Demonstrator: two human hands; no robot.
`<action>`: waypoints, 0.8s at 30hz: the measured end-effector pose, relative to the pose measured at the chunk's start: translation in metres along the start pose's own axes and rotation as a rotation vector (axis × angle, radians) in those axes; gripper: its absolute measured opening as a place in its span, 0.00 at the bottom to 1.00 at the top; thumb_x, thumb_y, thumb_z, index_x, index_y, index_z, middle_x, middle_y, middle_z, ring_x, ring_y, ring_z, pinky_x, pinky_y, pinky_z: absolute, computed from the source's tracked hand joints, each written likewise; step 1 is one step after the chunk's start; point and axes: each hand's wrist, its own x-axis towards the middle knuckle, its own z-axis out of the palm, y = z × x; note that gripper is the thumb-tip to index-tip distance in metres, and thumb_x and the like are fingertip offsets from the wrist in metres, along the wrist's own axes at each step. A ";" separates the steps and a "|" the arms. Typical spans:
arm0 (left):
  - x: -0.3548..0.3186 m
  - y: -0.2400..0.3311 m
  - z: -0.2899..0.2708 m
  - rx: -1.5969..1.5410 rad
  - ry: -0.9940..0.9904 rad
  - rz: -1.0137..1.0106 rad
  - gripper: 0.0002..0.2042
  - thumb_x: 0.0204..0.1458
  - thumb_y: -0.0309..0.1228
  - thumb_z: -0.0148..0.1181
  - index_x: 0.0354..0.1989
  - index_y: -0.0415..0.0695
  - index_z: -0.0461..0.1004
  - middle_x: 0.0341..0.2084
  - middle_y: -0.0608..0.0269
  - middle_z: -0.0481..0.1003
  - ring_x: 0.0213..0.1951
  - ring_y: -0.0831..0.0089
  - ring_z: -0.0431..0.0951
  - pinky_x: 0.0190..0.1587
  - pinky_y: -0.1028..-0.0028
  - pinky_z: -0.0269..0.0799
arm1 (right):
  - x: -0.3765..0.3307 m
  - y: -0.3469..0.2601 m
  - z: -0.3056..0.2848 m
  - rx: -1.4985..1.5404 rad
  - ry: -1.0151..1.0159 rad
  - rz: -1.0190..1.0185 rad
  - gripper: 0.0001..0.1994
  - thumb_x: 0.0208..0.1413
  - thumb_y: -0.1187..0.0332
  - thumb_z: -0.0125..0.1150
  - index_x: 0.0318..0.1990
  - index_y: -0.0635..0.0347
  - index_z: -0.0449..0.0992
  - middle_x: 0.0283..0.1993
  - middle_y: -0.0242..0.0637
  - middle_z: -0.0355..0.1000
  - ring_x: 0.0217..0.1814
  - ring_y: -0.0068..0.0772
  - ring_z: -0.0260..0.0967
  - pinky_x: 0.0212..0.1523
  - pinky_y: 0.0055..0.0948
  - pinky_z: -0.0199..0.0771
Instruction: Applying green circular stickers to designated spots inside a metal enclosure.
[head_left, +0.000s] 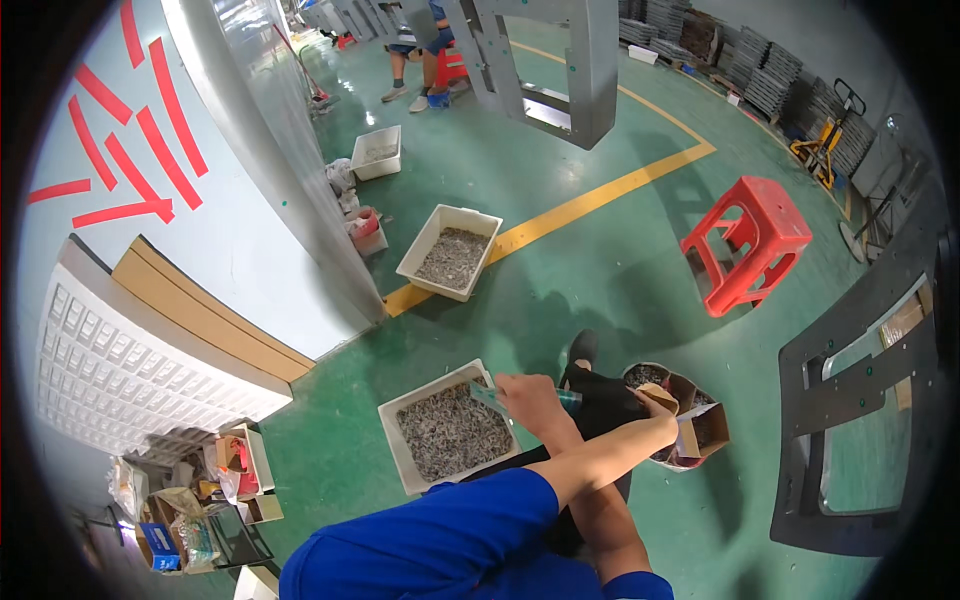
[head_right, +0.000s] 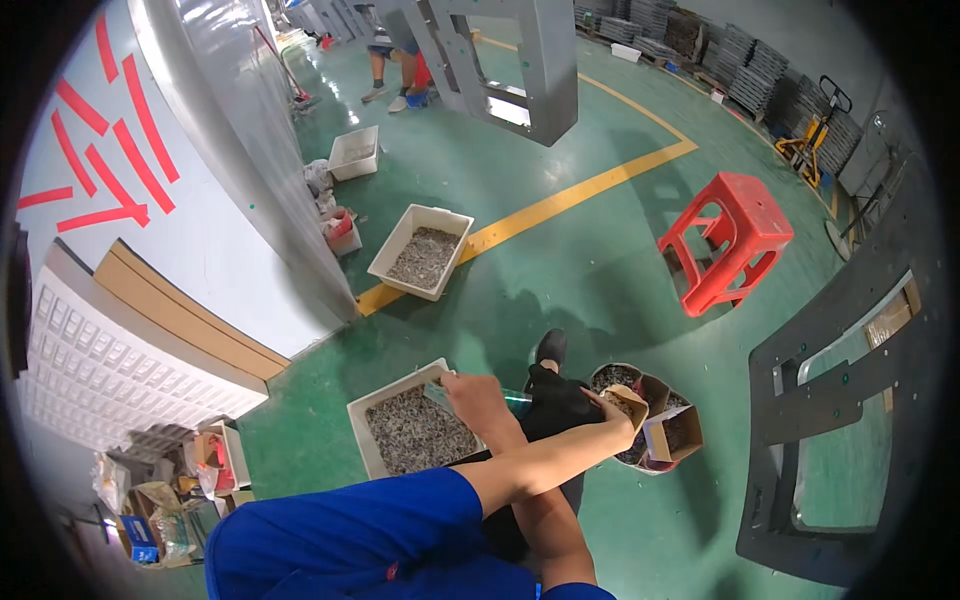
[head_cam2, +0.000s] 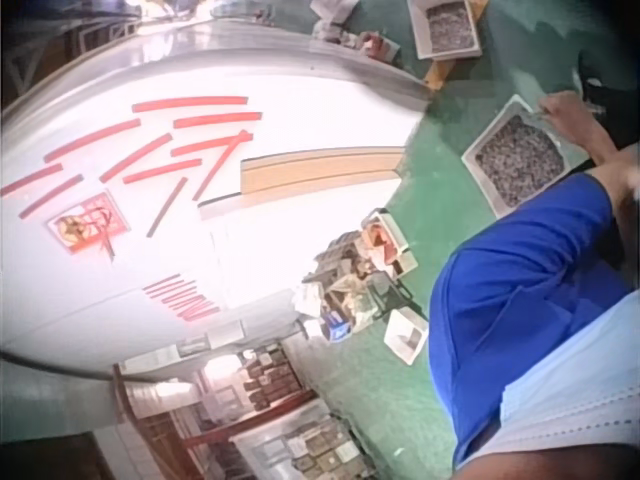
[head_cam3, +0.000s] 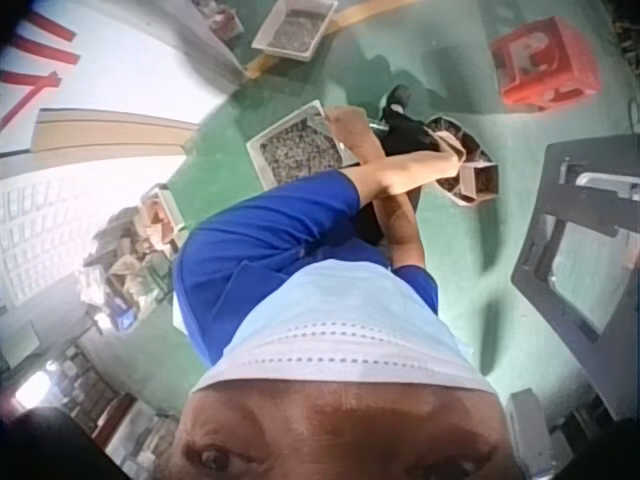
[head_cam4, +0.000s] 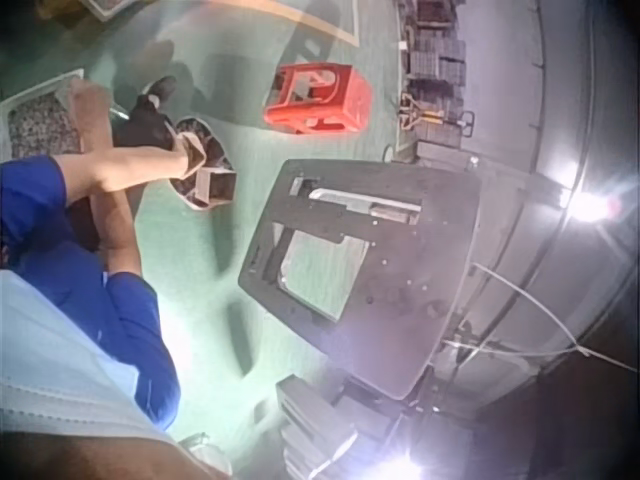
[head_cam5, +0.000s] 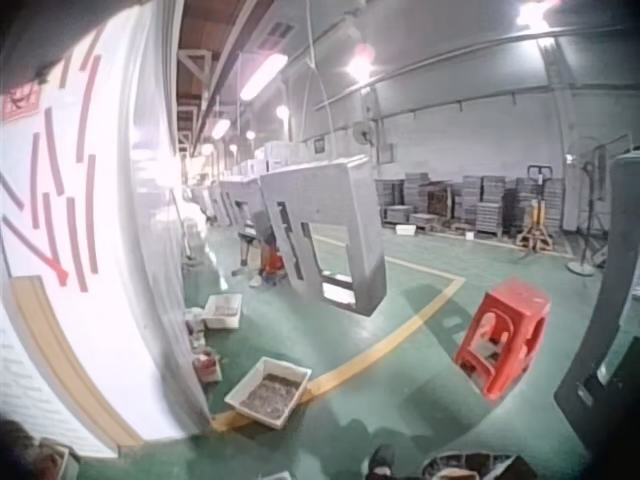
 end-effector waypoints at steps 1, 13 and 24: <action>0.002 -0.001 0.002 0.000 0.001 0.001 0.14 0.45 0.36 0.57 0.40 0.46 0.79 0.41 0.59 0.77 0.42 0.54 0.77 0.42 0.62 0.74 | 0.001 -0.002 0.001 0.005 0.001 -0.012 0.10 0.45 0.66 0.62 0.28 0.56 0.67 0.23 0.41 0.70 0.29 0.49 0.70 0.27 0.45 0.67; 0.008 0.005 0.003 0.009 -0.004 0.022 0.15 0.45 0.36 0.58 0.40 0.46 0.78 0.42 0.59 0.77 0.44 0.55 0.76 0.43 0.62 0.74 | 0.001 0.002 0.001 0.033 0.020 -0.033 0.10 0.45 0.67 0.62 0.27 0.57 0.66 0.22 0.42 0.69 0.29 0.50 0.70 0.27 0.45 0.67; 0.009 0.006 0.006 0.030 -0.022 0.021 0.15 0.45 0.36 0.58 0.41 0.46 0.78 0.43 0.59 0.77 0.45 0.55 0.76 0.43 0.62 0.74 | -0.001 0.000 0.002 0.006 0.002 -0.016 0.07 0.46 0.68 0.61 0.27 0.57 0.68 0.22 0.42 0.70 0.28 0.49 0.71 0.27 0.44 0.69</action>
